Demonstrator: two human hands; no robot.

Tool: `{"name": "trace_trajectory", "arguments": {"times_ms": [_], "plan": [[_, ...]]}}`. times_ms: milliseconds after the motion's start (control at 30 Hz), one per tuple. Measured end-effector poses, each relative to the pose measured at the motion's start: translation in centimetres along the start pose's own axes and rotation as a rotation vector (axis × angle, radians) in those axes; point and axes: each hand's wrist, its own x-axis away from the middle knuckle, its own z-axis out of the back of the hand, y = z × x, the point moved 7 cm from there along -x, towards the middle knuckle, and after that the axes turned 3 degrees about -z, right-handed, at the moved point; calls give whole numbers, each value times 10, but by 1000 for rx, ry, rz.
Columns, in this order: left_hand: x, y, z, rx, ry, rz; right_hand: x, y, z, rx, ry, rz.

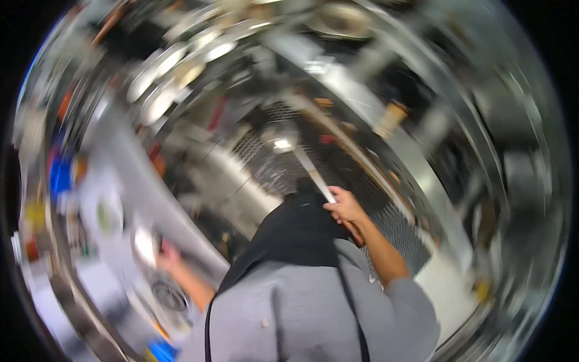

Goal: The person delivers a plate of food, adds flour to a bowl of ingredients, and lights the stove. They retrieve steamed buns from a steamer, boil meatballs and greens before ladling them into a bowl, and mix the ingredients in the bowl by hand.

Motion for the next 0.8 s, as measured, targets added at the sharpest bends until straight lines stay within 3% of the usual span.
{"name": "trace_trajectory", "arguments": {"times_ms": [33,133,167,200,267,300,333,400,500,633,667,767,800], "plan": [[-50,35,95,-69,184,-46,14,2,2,-100,-40,46],[-13,29,60,-370,341,-118,61,21,8,-259,-238,162],[-2,25,50,-423,348,-129,78,13,20,-22,-154,77],[8,17,38,-470,347,-130,89,19,27,-50,-114,85],[31,10,19,-525,350,-145,109,28,65,81,256,117],[40,7,11,-548,345,-153,117,34,75,221,429,307],[50,4,4,-573,341,-162,123,40,82,212,436,310],[68,-1,-7,-609,340,-174,133,68,102,-259,502,182],[94,-12,-31,-671,320,-196,140,72,166,-461,804,378],[145,-39,-77,-743,293,-206,143,96,312,-397,1287,173],[160,-45,-83,-750,296,-216,115,145,385,-61,1539,217],[136,-56,-62,-863,267,-285,138,124,459,193,1640,-218],[141,-55,-49,-834,166,-286,136,118,478,225,1621,-265]]}}
